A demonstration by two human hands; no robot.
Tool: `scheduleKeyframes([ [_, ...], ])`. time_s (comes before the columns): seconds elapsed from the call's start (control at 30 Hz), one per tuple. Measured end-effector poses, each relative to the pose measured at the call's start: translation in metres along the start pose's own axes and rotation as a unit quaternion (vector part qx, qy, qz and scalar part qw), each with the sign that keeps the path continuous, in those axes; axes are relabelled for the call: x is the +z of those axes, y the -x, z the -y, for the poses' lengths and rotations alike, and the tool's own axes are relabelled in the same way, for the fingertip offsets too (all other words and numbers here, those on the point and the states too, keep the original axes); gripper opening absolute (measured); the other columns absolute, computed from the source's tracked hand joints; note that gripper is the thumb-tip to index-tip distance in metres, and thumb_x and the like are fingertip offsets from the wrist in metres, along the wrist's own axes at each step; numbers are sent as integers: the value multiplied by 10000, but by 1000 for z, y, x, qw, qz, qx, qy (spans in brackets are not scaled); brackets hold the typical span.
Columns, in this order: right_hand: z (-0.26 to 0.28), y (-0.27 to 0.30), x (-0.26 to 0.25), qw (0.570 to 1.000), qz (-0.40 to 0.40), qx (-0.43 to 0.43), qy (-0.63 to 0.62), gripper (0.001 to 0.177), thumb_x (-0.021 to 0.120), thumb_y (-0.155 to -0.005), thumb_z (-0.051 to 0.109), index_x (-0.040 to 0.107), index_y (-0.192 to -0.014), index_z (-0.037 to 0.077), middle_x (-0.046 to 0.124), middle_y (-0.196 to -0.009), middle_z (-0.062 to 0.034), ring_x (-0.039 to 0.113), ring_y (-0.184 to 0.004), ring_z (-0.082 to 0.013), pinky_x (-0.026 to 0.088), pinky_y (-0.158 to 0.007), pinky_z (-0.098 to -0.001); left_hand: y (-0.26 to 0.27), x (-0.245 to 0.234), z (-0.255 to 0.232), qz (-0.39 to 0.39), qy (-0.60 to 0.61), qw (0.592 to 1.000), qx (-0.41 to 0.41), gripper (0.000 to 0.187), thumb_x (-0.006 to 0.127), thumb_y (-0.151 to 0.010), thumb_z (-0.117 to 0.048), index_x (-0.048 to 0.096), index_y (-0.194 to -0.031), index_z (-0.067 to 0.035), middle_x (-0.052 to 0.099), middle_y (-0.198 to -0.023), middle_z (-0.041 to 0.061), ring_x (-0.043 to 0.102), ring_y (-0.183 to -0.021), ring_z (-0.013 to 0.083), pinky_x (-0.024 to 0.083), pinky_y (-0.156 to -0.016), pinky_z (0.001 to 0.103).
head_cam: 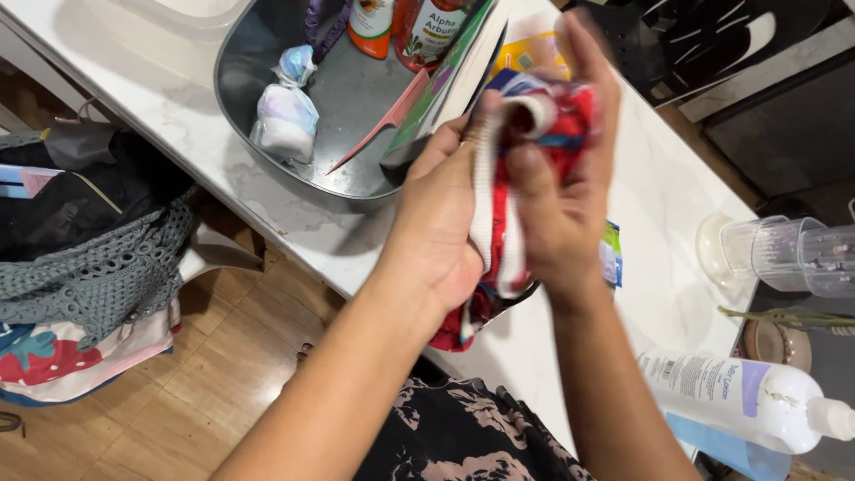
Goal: The person packs a clear cosmetic bag with daily essentials. They place a book, hair scrunchies, and a small pouch into a tray, then wipe and pack several bottles, tubes, and a compact into the bag using a cloth.
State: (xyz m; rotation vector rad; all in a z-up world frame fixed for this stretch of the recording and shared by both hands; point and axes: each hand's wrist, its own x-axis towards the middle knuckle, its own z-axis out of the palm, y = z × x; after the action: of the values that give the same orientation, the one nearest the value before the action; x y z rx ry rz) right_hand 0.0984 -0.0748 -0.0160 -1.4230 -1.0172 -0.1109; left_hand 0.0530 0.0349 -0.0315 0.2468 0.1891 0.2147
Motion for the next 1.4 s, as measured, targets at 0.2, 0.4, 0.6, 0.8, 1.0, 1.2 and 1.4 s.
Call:
scheduleKeyframes([
  [0.2,3,-5,15,998,-26,48,-10,260,513,-1217,236,480,-1355,19,674,-1325,-169,628,-1098,-130,507,-983,-262,7,-16,0,10,-2,999,-46,264,689,-978,-241,594,-1132,-49,701,-985,56,691,-870,131,594,-782,290],
  [0.4,-8,-17,-1,995,-72,65,32,212,512,-1191,228,518,-1284,38,690,-1198,-93,635,-1044,-111,510,-946,-242,9,-17,-7,-3,-152,988,30,389,768,-895,-216,548,-1170,-51,723,-1022,104,702,-875,173,603,-684,342],
  [0.6,-45,-31,-59,968,-246,38,0,238,580,-1144,180,559,-1328,30,651,-1215,-10,601,-1119,-103,505,-1038,-261,-8,-37,-65,-49,-331,919,211,493,842,-822,-121,575,-1232,-61,712,-1084,68,722,-955,143,637,-834,307],
  [0.8,-65,-19,-117,952,-248,153,-87,277,582,-1121,257,581,-1304,49,673,-1185,-27,629,-1084,-126,521,-1001,-288,-22,-58,-135,-79,-407,889,196,387,817,-830,-100,639,-1171,-68,739,-1041,45,714,-917,122,595,-785,258],
  [1.0,-109,-6,-110,934,-186,280,-121,324,583,-1097,333,604,-1280,67,695,-1156,-43,657,-1049,-150,537,-964,-316,-45,-64,-129,-129,-590,740,296,480,915,-650,-120,628,-1032,-73,758,-927,40,747,-849,153,604,-772,297],
  [1.2,-140,21,-102,903,-120,391,-132,375,584,-1074,410,626,-1257,85,717,-1127,-60,685,-1014,-173,553,-928,-342,-43,-64,-134,-88,-708,632,303,439,899,-650,-115,623,-989,-79,777,-913,66,768,-871,198,597,-804,332],
  [1.4,-183,33,-141,886,69,459,21,357,640,-958,223,627,-1276,61,731,-1140,-70,702,-982,-156,552,-898,-321,-59,-69,-142,-98,-753,612,222,420,945,-613,-162,665,-919,-94,771,-889,64,778,-838,222,601,-786,338],
])
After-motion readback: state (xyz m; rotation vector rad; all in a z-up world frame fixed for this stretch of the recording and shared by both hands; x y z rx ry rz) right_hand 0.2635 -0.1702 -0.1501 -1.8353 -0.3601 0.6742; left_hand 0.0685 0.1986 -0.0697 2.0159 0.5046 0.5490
